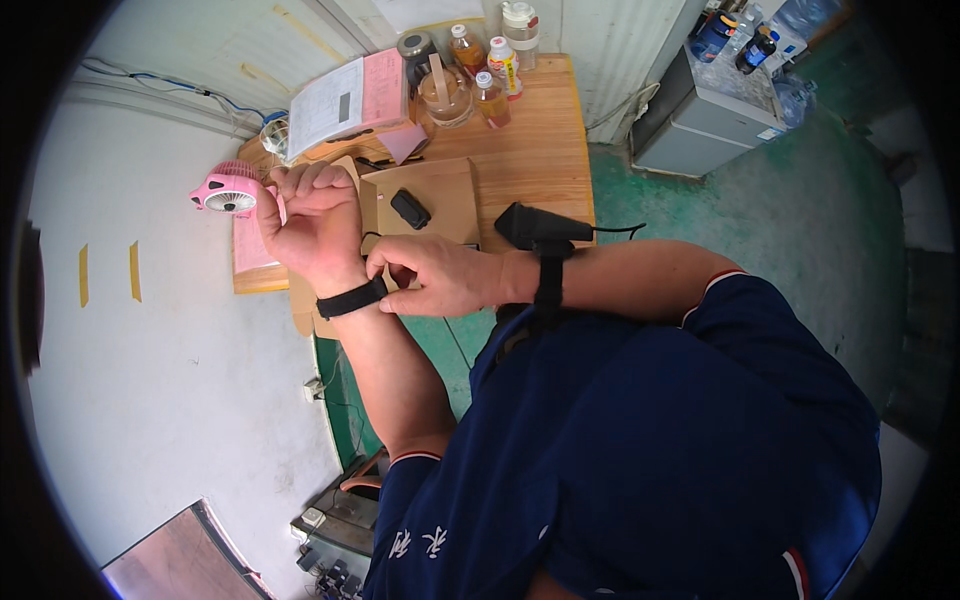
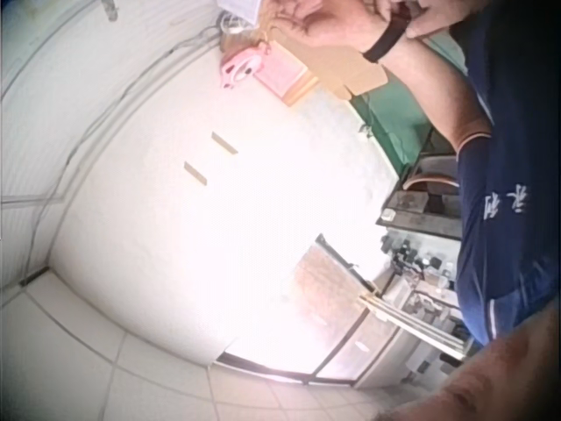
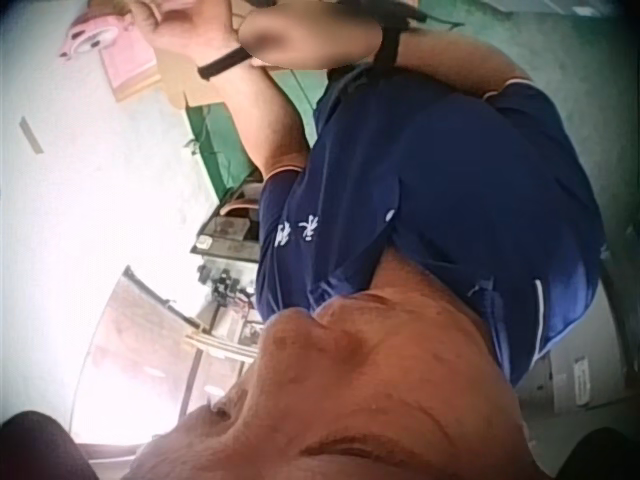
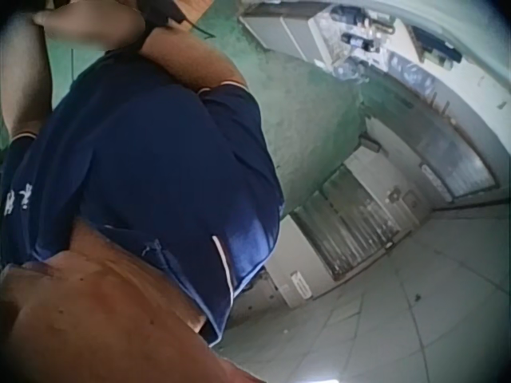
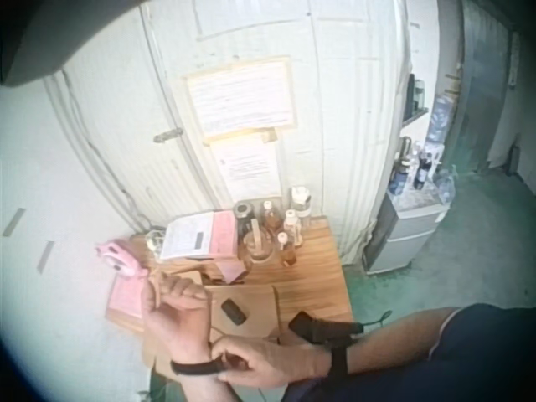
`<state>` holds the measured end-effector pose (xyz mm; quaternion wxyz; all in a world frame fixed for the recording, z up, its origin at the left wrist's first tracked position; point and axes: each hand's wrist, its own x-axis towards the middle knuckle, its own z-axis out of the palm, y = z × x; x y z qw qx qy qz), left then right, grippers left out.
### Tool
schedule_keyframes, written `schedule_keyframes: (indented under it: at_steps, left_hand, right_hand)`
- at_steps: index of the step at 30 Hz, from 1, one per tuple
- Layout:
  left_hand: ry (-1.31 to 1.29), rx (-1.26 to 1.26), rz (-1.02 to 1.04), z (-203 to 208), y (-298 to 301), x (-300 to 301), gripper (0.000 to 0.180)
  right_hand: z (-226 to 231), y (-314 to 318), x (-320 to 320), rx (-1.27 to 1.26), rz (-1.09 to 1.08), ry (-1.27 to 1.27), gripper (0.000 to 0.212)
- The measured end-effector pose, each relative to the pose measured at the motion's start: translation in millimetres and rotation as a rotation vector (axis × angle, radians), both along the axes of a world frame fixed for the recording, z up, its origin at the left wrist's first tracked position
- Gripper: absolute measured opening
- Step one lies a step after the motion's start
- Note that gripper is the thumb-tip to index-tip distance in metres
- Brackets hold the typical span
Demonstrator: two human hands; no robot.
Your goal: Attaching electronic wearable sensors to the arms using velcro straps and connecting the cables.
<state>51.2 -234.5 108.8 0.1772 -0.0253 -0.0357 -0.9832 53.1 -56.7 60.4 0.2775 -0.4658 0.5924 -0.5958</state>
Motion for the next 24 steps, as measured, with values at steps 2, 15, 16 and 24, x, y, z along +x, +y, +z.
schedule_keyframes:
  at_steps: [2, 15, 16, 24]
  left_hand:
    - [0.003, 0.012, -0.016, 0.7, 1.3, 3.0, 0.019]
    - [-0.059, -0.044, -0.045, -12.6, -6.3, 2.3, 0.021]
    - [-0.063, -0.036, -0.039, -13.0, -7.2, 2.1, 0.021]
    - [-0.064, -0.007, -0.011, -15.6, -11.8, -1.9, 0.021]
  right_hand:
    - [0.2, -2.0, -7.1, 0.022, 0.063, 0.007, 0.036]
    - [-9.0, -7.4, -7.2, -0.096, -0.021, 0.166, 0.027]
    - [-7.8, -7.2, -5.6, -0.103, -0.041, 0.176, 0.027]
    - [-7.2, -10.0, -7.4, -0.125, -0.114, 0.165, 0.03]
